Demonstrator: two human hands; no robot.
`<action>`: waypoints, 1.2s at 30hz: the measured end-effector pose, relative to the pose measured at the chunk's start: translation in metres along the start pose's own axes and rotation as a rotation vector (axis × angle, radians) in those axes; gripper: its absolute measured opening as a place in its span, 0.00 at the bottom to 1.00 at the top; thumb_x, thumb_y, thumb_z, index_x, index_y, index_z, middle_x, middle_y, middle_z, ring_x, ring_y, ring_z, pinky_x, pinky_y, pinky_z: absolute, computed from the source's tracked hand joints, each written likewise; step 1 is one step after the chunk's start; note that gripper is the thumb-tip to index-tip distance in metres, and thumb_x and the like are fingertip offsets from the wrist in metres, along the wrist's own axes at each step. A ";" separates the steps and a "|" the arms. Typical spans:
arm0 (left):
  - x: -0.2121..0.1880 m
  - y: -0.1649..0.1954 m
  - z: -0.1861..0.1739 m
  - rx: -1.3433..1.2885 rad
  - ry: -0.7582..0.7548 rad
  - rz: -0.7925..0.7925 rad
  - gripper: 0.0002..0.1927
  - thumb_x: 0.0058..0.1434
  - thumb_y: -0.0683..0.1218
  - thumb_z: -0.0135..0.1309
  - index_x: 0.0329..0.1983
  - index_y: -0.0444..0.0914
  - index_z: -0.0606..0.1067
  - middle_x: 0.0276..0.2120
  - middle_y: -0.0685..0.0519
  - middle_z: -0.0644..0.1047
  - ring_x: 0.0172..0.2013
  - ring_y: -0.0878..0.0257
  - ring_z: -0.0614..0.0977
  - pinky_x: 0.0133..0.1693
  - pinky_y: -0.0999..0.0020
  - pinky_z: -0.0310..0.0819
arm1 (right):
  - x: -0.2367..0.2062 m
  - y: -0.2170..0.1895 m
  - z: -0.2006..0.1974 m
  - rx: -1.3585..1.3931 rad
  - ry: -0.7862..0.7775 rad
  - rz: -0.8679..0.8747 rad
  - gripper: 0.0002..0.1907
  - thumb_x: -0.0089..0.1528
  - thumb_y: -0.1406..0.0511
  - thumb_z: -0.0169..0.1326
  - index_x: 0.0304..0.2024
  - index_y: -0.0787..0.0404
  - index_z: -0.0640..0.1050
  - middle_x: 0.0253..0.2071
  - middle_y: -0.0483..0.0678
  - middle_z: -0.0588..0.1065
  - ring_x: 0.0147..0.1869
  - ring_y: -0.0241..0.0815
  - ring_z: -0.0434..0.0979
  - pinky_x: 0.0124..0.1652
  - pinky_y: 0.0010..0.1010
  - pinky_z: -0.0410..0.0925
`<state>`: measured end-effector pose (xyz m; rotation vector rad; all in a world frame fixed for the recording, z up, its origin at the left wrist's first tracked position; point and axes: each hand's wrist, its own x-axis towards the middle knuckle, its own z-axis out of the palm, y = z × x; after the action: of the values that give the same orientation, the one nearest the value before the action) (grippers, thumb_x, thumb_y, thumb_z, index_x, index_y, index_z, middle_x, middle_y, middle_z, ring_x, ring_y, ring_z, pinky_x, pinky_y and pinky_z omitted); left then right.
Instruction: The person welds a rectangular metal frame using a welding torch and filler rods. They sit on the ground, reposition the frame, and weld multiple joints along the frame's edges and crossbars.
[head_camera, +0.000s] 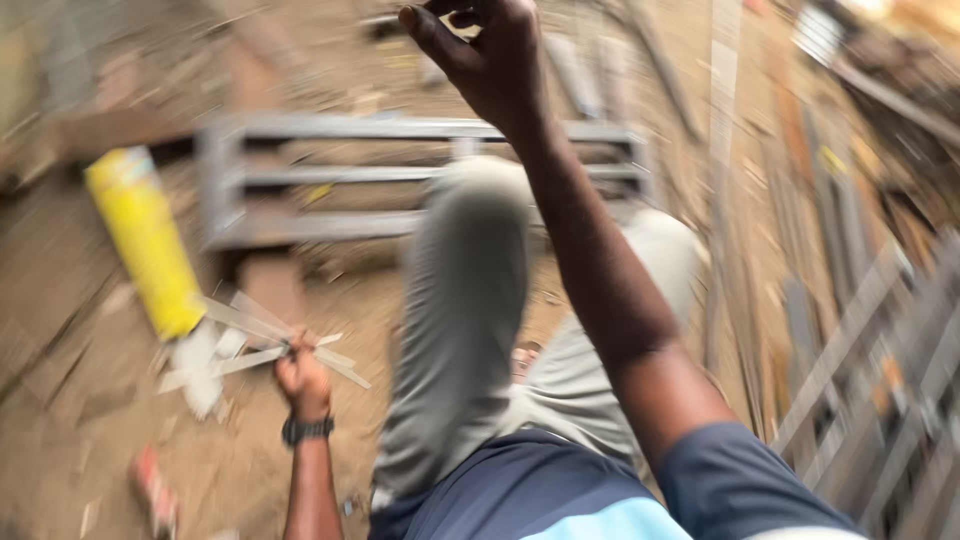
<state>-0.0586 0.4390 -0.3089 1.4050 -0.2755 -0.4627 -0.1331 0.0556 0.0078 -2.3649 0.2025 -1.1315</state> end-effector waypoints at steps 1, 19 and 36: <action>0.000 -0.001 0.013 -0.013 -0.018 -0.029 0.13 0.82 0.46 0.44 0.47 0.33 0.75 0.38 0.52 0.76 0.43 0.63 0.74 0.49 0.67 0.68 | -0.020 0.003 -0.033 0.032 0.096 0.013 0.15 0.71 0.63 0.68 0.56 0.60 0.78 0.46 0.47 0.83 0.51 0.40 0.88 0.51 0.29 0.80; 0.013 -0.046 0.117 0.408 -0.370 -0.373 0.11 0.78 0.47 0.42 0.50 0.36 0.71 0.42 0.51 0.78 0.44 0.59 0.81 0.45 0.65 0.75 | -0.638 -0.126 -0.140 -0.653 0.277 2.055 0.43 0.52 0.56 0.71 0.64 0.63 0.68 0.59 0.60 0.73 0.60 0.58 0.75 0.57 0.49 0.69; 0.043 -0.053 0.055 0.430 -0.408 -0.480 0.17 0.76 0.50 0.39 0.52 0.34 0.74 0.42 0.48 0.81 0.40 0.57 0.82 0.40 0.63 0.77 | -0.605 -0.041 -0.172 -0.610 0.536 2.057 0.29 0.51 0.61 0.70 0.50 0.61 0.71 0.41 0.59 0.74 0.40 0.57 0.73 0.39 0.49 0.65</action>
<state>-0.0533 0.3651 -0.3562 1.7966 -0.3833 -1.1440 -0.6559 0.2316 -0.2964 -0.8267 2.5164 -0.4027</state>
